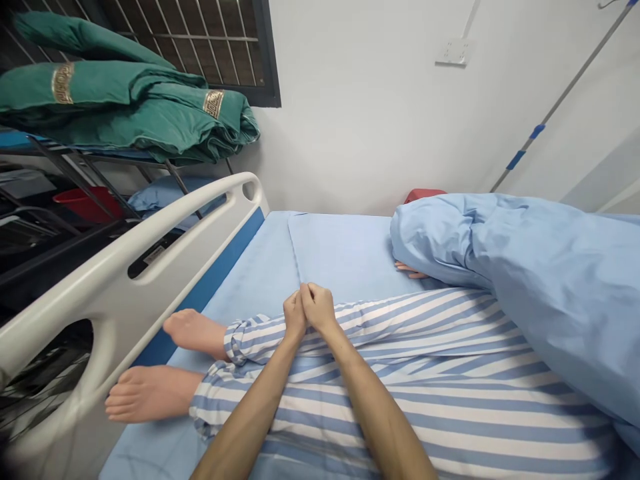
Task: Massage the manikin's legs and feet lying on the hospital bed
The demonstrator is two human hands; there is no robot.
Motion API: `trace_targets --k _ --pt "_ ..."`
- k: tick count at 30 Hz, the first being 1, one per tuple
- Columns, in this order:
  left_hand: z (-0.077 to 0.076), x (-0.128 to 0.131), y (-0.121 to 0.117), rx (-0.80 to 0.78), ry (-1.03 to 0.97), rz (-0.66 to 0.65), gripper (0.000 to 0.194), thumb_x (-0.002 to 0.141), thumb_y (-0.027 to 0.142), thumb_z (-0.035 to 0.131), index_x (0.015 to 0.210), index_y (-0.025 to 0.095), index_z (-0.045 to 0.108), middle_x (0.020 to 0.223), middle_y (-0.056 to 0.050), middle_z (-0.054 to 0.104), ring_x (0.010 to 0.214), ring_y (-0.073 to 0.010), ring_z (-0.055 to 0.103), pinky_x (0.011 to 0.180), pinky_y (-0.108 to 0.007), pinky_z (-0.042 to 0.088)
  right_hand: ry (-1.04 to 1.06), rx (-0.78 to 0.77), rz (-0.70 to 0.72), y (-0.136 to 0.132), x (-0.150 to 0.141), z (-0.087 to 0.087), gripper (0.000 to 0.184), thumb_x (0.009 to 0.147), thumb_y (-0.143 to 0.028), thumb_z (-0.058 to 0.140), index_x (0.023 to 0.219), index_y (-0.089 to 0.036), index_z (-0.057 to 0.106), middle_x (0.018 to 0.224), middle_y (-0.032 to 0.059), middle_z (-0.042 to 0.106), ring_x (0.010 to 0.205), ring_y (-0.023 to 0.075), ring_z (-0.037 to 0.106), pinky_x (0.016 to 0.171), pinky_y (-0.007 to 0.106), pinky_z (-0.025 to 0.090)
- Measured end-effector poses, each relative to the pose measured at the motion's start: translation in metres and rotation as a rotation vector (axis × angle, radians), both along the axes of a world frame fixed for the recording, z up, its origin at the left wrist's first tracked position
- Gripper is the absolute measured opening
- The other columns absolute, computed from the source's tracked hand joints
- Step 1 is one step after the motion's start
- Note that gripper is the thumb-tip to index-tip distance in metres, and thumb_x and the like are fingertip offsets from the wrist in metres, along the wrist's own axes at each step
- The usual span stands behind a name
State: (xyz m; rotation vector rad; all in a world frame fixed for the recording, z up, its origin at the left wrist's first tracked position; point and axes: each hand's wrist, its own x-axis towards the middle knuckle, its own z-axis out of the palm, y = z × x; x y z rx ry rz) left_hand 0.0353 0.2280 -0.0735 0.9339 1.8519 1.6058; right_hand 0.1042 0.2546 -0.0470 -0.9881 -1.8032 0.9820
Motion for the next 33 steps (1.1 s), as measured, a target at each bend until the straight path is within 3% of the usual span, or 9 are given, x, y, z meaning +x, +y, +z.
trace_targets --k 4,7,12,14,21,24,29,33 --pt "0.0 0.004 -0.004 -0.006 0.081 -0.001 0.039 0.094 0.034 0.039 0.056 0.023 0.035 0.053 0.003 0.041 0.057 -0.0118 0.04 0.059 -0.025 0.035 -0.018 -0.031 -0.045 -0.001 0.011 -0.017 0.044 0.091 -0.052 0.04 0.056 -0.024 0.038 0.051 -0.0039 0.04 0.054 0.0128 0.036 0.056 0.027 0.027" --pt "0.009 0.006 -0.004 -0.033 0.111 -0.01 0.04 0.094 0.03 0.04 0.055 0.023 0.034 0.053 0.003 0.042 0.057 -0.0118 0.04 0.059 -0.026 0.034 0.011 -0.037 -0.075 -0.002 0.012 -0.028 0.045 0.091 -0.053 0.04 0.057 -0.024 0.039 0.052 -0.0034 0.041 0.055 0.0133 0.038 0.057 0.028 0.028" --pt "0.036 0.016 0.015 -0.067 0.126 -0.022 0.042 0.093 0.027 0.041 0.053 0.023 0.027 0.051 0.004 0.036 0.055 -0.0116 0.036 0.057 -0.027 0.031 0.239 -0.142 -0.109 0.005 0.013 -0.026 0.051 0.087 -0.066 0.043 0.058 -0.023 0.04 0.054 -0.0033 0.042 0.059 0.0134 0.039 0.057 0.026 0.033" --pt "0.039 0.026 0.023 -0.051 0.125 -0.016 0.042 0.094 0.027 0.039 0.055 0.024 0.026 0.052 0.004 0.035 0.055 -0.0116 0.036 0.056 -0.026 0.032 0.327 -0.204 -0.127 0.009 0.016 -0.024 0.053 0.083 -0.071 0.045 0.059 -0.023 0.041 0.055 -0.0034 0.042 0.059 0.0132 0.038 0.056 0.027 0.035" --pt "0.012 0.048 0.016 -0.129 0.265 0.037 0.038 0.094 0.027 0.044 0.057 0.023 0.038 0.056 0.001 0.053 0.058 -0.0128 0.045 0.063 -0.027 0.031 0.432 -0.318 -0.248 0.016 0.022 -0.027 0.056 0.077 -0.074 0.05 0.057 -0.026 0.03 0.052 -0.0065 0.03 0.053 0.0115 0.03 0.049 0.026 0.033" --pt "0.007 0.047 0.013 -0.151 0.304 0.027 0.037 0.096 0.025 0.043 0.059 0.023 0.04 0.057 -0.001 0.055 0.058 -0.0135 0.046 0.064 -0.028 0.029 0.315 -0.253 -0.214 0.017 0.025 -0.02 0.053 0.081 -0.072 0.044 0.058 -0.027 0.031 0.052 -0.0052 0.033 0.053 0.013 0.033 0.051 0.028 0.034" --pt "0.007 0.046 0.014 -0.128 0.367 -0.032 0.036 0.099 0.023 0.038 0.064 0.023 0.046 0.062 -0.004 0.06 0.06 -0.0145 0.049 0.065 -0.03 0.03 -0.208 0.116 -0.102 0.022 0.043 -0.002 0.039 0.09 -0.05 0.044 0.06 -0.025 0.044 0.055 -0.0008 0.045 0.055 0.0151 0.037 0.059 0.029 0.027" --pt "0.002 0.05 0.012 -0.097 0.402 -0.045 0.038 0.097 0.026 0.041 0.06 0.023 0.043 0.057 -0.002 0.055 0.057 -0.014 0.047 0.063 -0.029 0.028 -0.243 0.089 -0.112 0.029 0.068 -0.007 0.038 0.093 -0.044 0.038 0.06 -0.025 0.043 0.055 0.0003 0.049 0.055 0.0156 0.04 0.06 0.029 0.027"
